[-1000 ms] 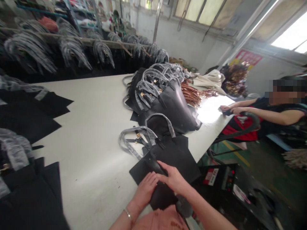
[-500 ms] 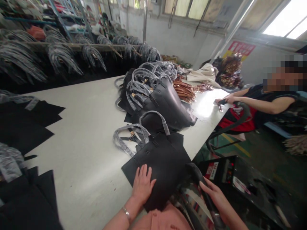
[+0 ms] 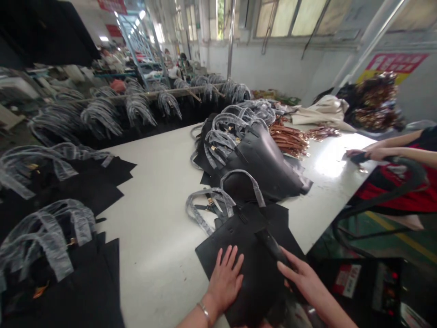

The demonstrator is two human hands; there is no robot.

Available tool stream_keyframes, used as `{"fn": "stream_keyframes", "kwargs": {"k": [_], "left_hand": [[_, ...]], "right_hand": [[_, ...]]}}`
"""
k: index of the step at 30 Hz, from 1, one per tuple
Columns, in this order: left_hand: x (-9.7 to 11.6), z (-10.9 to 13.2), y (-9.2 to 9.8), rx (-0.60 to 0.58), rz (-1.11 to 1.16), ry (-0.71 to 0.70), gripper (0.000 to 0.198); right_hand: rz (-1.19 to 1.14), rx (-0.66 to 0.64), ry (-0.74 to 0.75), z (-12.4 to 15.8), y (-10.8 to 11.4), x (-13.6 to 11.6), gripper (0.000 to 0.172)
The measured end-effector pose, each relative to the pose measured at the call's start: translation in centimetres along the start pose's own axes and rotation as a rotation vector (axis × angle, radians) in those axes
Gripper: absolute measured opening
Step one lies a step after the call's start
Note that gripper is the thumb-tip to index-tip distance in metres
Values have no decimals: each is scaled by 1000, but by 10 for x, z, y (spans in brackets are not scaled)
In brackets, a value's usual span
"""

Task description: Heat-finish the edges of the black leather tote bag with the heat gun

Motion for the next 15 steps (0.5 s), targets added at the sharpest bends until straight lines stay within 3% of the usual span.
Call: {"fn": "stream_keyframes", "kwargs": {"k": [3, 7, 10, 15], "left_hand": [[-1, 1, 1, -7, 20, 3, 58], [-1, 1, 0, -1, 54, 0, 61], [-2, 1, 0, 11, 69, -6, 62], [-4, 3, 1, 23, 105, 7, 63]], "right_hand": [[139, -138, 39, -17, -41, -13, 73], [292, -178, 22, -45, -75, -32, 56], [318, -178, 15, -56, -83, -47, 54], [384, -204, 19, -50, -81, -57, 50]]}}
Point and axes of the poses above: each hand's wrist, its own z-axis away from the middle knuckle, its own y-axis out of the back of the hand, x = y × z, the point moved 2 cm from there along -z, towards the middle knuckle, and after that the axes turned 6 degrees about -y, right-handed, at the moved point
